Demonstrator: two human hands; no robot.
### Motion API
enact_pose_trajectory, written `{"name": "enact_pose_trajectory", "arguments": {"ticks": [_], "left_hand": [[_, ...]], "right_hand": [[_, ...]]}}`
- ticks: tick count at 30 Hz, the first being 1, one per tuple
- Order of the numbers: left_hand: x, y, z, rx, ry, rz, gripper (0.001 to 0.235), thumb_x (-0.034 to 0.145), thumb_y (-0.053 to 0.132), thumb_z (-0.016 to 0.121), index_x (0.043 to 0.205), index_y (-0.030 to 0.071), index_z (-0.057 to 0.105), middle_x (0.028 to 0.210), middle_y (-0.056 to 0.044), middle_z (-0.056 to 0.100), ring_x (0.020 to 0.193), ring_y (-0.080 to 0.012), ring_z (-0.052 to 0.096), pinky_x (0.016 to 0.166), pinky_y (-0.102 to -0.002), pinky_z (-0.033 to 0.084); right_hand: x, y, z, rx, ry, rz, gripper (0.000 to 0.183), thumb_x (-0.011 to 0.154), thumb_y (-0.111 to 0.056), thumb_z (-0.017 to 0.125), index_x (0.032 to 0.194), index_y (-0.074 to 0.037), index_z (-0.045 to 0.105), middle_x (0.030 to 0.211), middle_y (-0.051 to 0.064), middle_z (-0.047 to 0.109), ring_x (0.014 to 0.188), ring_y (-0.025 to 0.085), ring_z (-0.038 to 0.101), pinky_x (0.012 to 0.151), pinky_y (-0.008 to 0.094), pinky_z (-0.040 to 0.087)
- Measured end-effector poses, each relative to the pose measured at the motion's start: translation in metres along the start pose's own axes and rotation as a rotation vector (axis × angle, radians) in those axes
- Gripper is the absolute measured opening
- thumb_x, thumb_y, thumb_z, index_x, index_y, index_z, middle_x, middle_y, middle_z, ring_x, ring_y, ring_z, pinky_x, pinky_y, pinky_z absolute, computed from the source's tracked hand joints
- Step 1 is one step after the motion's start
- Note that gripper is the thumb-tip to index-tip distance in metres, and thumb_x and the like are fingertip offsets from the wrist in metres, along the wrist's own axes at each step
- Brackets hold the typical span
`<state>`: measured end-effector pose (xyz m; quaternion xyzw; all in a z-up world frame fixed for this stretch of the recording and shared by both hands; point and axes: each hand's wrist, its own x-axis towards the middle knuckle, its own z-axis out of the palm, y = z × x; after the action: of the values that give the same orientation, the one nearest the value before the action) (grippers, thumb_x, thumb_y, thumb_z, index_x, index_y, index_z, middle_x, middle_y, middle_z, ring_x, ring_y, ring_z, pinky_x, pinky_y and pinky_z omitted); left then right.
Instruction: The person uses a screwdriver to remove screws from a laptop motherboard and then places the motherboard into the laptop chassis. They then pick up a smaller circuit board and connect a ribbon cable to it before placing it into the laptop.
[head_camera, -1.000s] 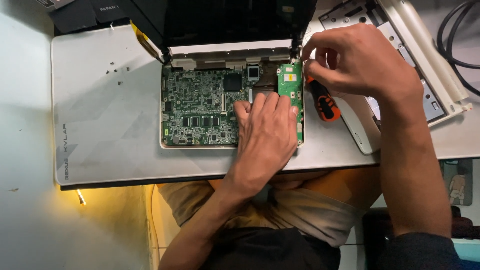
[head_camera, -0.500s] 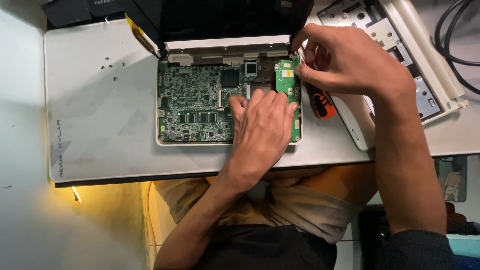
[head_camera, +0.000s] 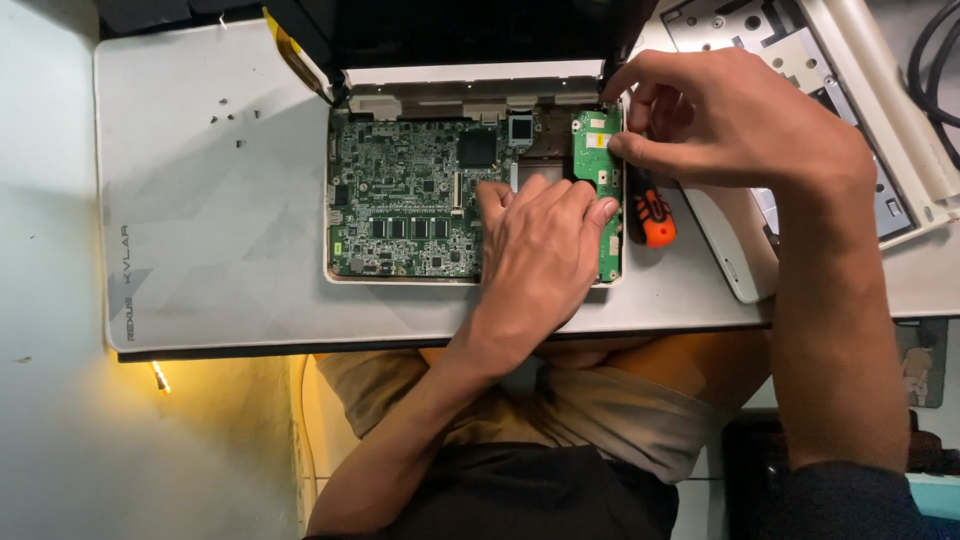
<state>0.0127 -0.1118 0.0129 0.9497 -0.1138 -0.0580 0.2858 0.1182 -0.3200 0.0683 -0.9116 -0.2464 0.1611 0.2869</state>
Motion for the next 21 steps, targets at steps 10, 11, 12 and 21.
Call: {"name": "enact_pose_trajectory", "arguments": {"ticks": [10, 11, 12, 21], "left_hand": [[-0.008, -0.006, 0.012, 0.077, 0.269, 0.151, 0.027, 0.120, 0.035, 0.065, 0.108, 0.015, 0.079, 0.093, -0.004, 0.075, 0.095, -0.0288, 0.064, 0.097, -0.054, 0.040], [-0.008, -0.008, 0.011, 0.074, 0.245, 0.161, 0.026, 0.120, 0.035, 0.067, 0.110, 0.015, 0.080, 0.095, -0.005, 0.077, 0.096, -0.0279, 0.066, 0.098, -0.053, 0.042], [-0.009, -0.010, 0.009, 0.073, 0.219, 0.171, 0.025, 0.119, 0.035, 0.068, 0.111, 0.016, 0.081, 0.097, -0.005, 0.079, 0.097, -0.0271, 0.068, 0.098, -0.052, 0.044], [-0.035, -0.047, -0.009, -0.032, 0.303, 0.433, 0.039, 0.108, 0.038, 0.091, 0.133, 0.011, 0.077, 0.122, -0.010, 0.079, 0.112, -0.0272, 0.073, 0.108, -0.046, 0.050]], "right_hand": [[0.003, -0.004, 0.002, 0.130, -0.070, 0.071, 0.053, 0.096, -0.028, 0.098, 0.140, -0.011, 0.072, 0.105, 0.003, 0.067, 0.092, 0.016, 0.064, 0.076, 0.032, 0.055], [0.004, -0.002, 0.002, 0.122, -0.072, 0.072, 0.053, 0.096, -0.028, 0.098, 0.139, -0.011, 0.073, 0.105, 0.002, 0.068, 0.092, 0.015, 0.063, 0.078, 0.032, 0.054], [0.005, 0.001, 0.003, 0.118, -0.075, 0.072, 0.052, 0.096, -0.027, 0.098, 0.138, -0.011, 0.073, 0.106, 0.001, 0.068, 0.092, 0.014, 0.062, 0.079, 0.032, 0.054], [0.010, -0.021, -0.012, 0.063, -0.151, 0.136, 0.053, 0.094, -0.023, 0.095, 0.142, -0.011, 0.075, 0.107, 0.005, 0.078, 0.095, 0.018, 0.074, 0.080, 0.035, 0.063]]}}
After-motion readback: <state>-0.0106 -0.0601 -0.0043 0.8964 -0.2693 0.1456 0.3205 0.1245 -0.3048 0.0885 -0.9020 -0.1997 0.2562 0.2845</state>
